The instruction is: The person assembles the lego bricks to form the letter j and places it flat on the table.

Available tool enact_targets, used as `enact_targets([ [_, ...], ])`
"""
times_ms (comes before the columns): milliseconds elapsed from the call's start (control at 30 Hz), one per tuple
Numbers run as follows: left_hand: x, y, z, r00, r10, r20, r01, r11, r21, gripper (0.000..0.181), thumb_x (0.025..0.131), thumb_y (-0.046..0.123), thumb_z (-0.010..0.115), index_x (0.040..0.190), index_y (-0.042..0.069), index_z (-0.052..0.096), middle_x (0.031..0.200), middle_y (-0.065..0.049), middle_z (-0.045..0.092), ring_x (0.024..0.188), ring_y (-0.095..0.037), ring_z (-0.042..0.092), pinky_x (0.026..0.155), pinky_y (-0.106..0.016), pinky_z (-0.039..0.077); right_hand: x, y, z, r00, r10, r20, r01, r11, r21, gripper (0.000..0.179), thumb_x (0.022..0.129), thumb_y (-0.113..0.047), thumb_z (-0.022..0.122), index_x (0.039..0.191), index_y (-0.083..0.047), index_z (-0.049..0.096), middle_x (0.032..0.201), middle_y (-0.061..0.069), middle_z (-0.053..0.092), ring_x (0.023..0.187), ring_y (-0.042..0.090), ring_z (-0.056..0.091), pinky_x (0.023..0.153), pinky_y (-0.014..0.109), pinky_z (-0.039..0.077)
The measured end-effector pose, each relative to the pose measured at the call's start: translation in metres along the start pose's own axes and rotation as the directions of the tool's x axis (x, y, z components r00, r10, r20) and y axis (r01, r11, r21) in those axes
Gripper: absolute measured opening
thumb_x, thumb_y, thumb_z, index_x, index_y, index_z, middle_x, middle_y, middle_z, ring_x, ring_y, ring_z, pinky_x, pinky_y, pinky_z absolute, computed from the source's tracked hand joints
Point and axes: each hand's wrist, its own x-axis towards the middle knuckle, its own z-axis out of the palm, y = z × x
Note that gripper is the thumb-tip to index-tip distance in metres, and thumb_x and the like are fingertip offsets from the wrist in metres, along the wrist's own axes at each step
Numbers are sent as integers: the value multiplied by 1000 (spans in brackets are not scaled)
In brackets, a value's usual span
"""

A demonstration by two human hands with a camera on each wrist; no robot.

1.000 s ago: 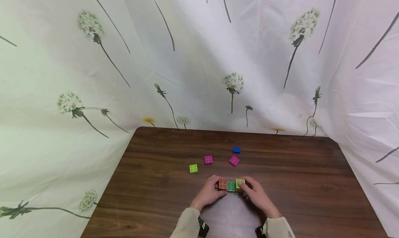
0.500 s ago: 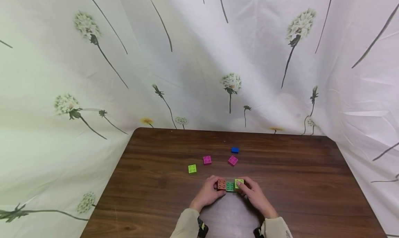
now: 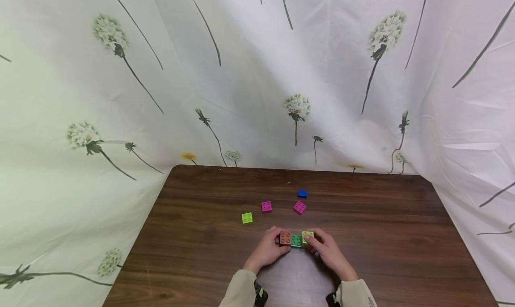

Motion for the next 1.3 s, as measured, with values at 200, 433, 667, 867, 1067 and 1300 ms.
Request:
enact_targets([
  [200, 0, -1, 1, 1000, -7, -2, 7, 1000, 2, 39, 82, 23, 76, 118, 21, 63, 103, 6, 55, 97, -11, 48, 84, -33, 42, 0, 1, 0, 1000, -21, -5, 21, 1000, -20, 37, 95, -32, 59, 118, -3, 62, 92, 10, 64, 76, 17, 59, 63, 29, 48],
  [433, 1, -2, 2, 1000, 5, -8, -5, 1000, 4, 39, 81, 22, 77, 117, 20, 63, 103, 6, 55, 98, -12, 48, 85, -34, 42, 0, 0, 2, 998, -54, -40, 54, 998, -19, 32, 95, -24, 61, 116, -1, 63, 95, 11, 63, 74, 18, 59, 61, 28, 48],
  [667, 1, -1, 2, 1000, 7, -11, -7, 1000, 9, 39, 81, 22, 76, 118, 18, 63, 104, 6, 56, 98, -12, 48, 85, -34, 42, -1, -1, 3, 997, -43, -62, 41, 999, -28, 32, 94, -27, 62, 115, -3, 64, 93, 9, 63, 75, 17, 57, 62, 27, 46],
  [867, 1, -1, 2, 1000, 8, -8, -8, 1000, 11, 39, 82, 22, 76, 118, 18, 62, 104, 6, 55, 99, -13, 48, 85, -36, 43, 3, 5, 3, 999, -17, -41, 17, 1000, -7, 36, 93, -33, 62, 115, -6, 64, 92, 8, 63, 77, 18, 57, 62, 30, 45],
  [1067, 1, -3, 2, 1000, 3, -6, -3, 1000, 16, 40, 82, 22, 76, 119, 19, 62, 104, 6, 55, 98, -12, 48, 85, -35, 43, 3, 6, 4, 999, 21, -43, -20, 999, 28, 37, 93, -34, 62, 118, -7, 63, 97, 7, 63, 80, 17, 57, 65, 30, 45],
  [1300, 1, -4, 3, 1000, -6, -12, 6, 1000, 21, 39, 82, 22, 76, 119, 19, 62, 104, 8, 55, 98, -11, 48, 86, -35, 43, 4, 12, 8, 999, 10, -49, -6, 996, 85, 32, 94, -30, 61, 117, -8, 63, 96, 8, 62, 81, 17, 56, 67, 29, 46],
])
